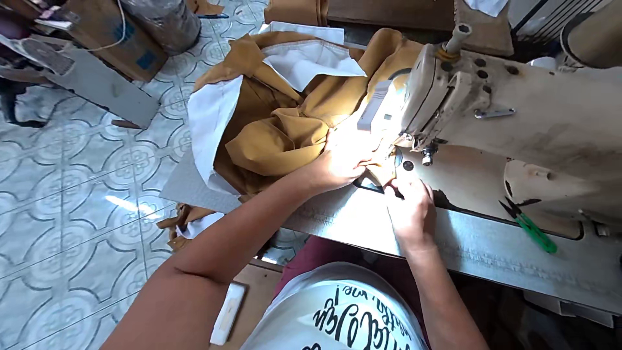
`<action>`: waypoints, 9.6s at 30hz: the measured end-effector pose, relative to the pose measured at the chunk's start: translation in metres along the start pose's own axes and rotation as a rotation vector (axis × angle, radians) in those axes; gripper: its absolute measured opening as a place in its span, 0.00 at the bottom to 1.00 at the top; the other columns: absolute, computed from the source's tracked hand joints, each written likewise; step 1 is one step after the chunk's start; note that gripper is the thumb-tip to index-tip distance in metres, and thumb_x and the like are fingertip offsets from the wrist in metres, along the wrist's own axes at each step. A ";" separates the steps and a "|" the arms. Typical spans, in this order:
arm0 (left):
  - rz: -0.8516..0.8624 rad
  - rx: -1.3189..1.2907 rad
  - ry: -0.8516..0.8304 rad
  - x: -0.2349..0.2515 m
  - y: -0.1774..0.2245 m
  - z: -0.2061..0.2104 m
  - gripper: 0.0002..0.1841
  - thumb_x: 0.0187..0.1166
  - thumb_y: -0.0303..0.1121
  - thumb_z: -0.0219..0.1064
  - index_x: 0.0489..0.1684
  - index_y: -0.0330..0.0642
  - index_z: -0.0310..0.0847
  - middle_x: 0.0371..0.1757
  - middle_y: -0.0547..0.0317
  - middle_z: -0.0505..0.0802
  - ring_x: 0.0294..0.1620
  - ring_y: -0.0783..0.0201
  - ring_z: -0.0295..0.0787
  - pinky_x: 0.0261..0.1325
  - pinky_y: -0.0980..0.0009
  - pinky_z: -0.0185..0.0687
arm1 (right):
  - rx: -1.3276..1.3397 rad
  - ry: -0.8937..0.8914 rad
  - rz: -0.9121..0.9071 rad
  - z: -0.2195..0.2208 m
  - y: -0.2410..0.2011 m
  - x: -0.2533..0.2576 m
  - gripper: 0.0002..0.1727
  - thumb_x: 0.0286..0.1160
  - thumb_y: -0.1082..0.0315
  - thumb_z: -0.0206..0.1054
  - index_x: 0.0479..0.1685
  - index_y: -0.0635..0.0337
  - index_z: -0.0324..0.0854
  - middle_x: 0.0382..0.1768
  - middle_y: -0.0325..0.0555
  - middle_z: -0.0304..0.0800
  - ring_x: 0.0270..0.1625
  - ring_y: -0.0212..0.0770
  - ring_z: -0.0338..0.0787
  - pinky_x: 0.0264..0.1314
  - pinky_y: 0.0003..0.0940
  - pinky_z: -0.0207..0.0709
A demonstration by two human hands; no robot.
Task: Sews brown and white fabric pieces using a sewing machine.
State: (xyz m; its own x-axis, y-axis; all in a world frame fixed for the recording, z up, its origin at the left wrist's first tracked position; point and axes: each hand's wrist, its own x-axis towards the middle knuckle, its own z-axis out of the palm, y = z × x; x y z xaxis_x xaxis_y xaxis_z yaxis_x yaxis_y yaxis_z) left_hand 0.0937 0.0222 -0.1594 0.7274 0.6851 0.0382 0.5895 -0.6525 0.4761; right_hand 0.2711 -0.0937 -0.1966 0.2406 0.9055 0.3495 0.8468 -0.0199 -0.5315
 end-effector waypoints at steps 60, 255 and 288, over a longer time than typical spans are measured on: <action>0.216 0.422 0.028 -0.029 0.032 0.007 0.22 0.83 0.27 0.61 0.61 0.72 0.90 0.64 0.58 0.90 0.78 0.41 0.76 0.79 0.16 0.35 | 0.048 -0.119 0.060 -0.011 -0.020 -0.005 0.07 0.71 0.67 0.75 0.42 0.60 0.94 0.40 0.53 0.93 0.43 0.48 0.94 0.49 0.45 0.88; 0.450 0.341 0.128 -0.021 0.018 0.007 0.14 0.84 0.24 0.56 0.43 0.50 0.91 0.56 0.61 0.94 0.73 0.51 0.83 0.64 0.42 0.75 | 0.255 -0.060 0.185 -0.031 -0.015 -0.022 0.10 0.77 0.68 0.69 0.50 0.63 0.85 0.43 0.49 0.89 0.37 0.35 0.88 0.42 0.32 0.84; 0.198 0.364 -0.107 -0.036 0.043 0.001 0.24 0.79 0.21 0.63 0.61 0.67 0.91 0.68 0.52 0.90 0.82 0.36 0.71 0.77 0.16 0.40 | -0.135 -0.194 -0.022 -0.016 -0.030 -0.015 0.13 0.73 0.68 0.72 0.53 0.63 0.91 0.50 0.61 0.89 0.48 0.57 0.94 0.49 0.48 0.89</action>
State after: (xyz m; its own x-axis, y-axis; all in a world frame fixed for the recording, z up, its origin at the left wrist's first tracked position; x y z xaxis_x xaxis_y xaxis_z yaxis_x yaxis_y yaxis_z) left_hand 0.0927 -0.0309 -0.1412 0.8600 0.5102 -0.0025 0.5064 -0.8530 0.1265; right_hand 0.2496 -0.1136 -0.1731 0.1370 0.9705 0.1985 0.9098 -0.0441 -0.4127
